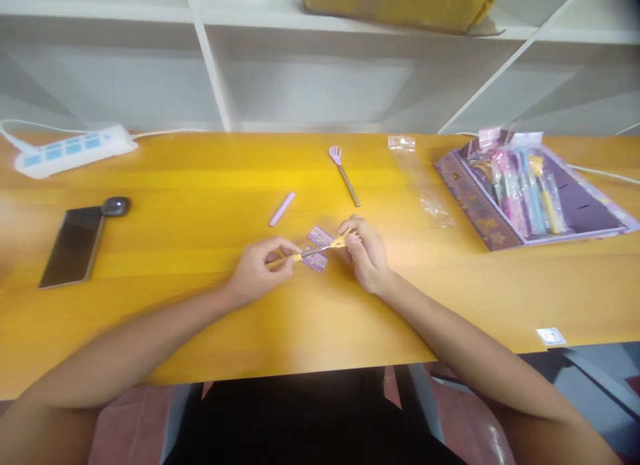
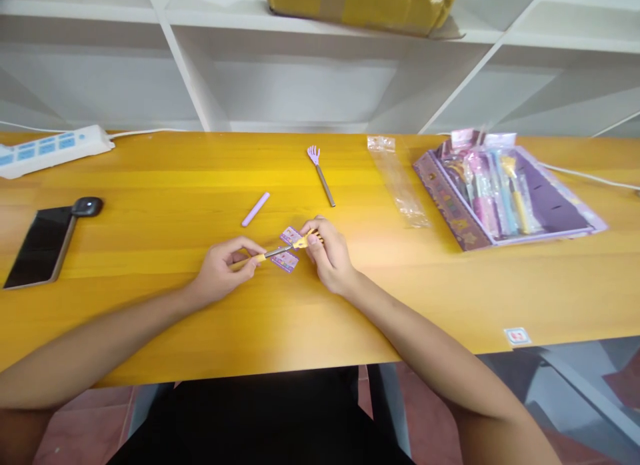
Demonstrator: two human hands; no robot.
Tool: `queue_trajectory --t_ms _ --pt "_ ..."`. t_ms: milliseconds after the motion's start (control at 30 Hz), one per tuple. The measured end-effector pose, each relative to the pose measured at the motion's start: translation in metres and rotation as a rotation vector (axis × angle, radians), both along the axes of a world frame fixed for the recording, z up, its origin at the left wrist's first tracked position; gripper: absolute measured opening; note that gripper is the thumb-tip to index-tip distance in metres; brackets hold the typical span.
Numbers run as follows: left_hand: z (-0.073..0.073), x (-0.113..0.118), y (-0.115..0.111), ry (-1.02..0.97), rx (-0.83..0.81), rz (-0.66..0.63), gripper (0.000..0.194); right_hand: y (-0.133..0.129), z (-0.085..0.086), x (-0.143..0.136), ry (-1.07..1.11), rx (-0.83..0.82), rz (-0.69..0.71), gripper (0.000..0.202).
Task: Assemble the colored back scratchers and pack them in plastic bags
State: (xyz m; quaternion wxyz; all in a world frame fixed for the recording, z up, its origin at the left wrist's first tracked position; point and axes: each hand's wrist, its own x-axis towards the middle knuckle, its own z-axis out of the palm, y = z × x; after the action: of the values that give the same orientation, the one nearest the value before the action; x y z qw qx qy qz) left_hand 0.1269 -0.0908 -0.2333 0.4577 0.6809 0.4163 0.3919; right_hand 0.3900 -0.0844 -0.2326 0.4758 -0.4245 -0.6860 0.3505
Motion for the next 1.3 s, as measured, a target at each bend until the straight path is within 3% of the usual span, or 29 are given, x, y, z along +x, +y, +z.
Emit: queue_trajectory --t_ms 300,500,700,867,1067,1200,1300 --pt "0.000 0.000 -0.002 0.044 0.082 0.008 0.020 -0.005 -0.014 -0.005 0.071 -0.011 0.033 0.033" --pt "-0.002 -0.001 0.000 0.030 0.097 0.002 0.021 -0.005 -0.010 -0.010 0.036 0.065 0.044 0.028" --pt "0.002 0.003 0.005 -0.021 -0.044 -0.079 0.019 0.003 0.003 0.005 -0.037 0.002 0.072 0.032" --pt "0.009 0.006 0.006 0.018 -0.095 -0.108 0.024 0.021 0.010 0.032 -0.337 0.236 0.140 0.038" --pt "0.006 0.003 0.006 0.029 -0.110 -0.125 0.026 0.026 0.007 0.034 -0.444 0.339 0.124 0.046" --pt "0.008 0.003 0.011 0.118 -0.005 -0.138 0.022 0.025 0.009 0.034 -0.506 0.365 0.149 0.031" --pt "0.021 0.001 0.014 0.388 0.178 -0.166 0.017 0.024 0.009 0.035 -0.593 0.379 0.132 0.026"
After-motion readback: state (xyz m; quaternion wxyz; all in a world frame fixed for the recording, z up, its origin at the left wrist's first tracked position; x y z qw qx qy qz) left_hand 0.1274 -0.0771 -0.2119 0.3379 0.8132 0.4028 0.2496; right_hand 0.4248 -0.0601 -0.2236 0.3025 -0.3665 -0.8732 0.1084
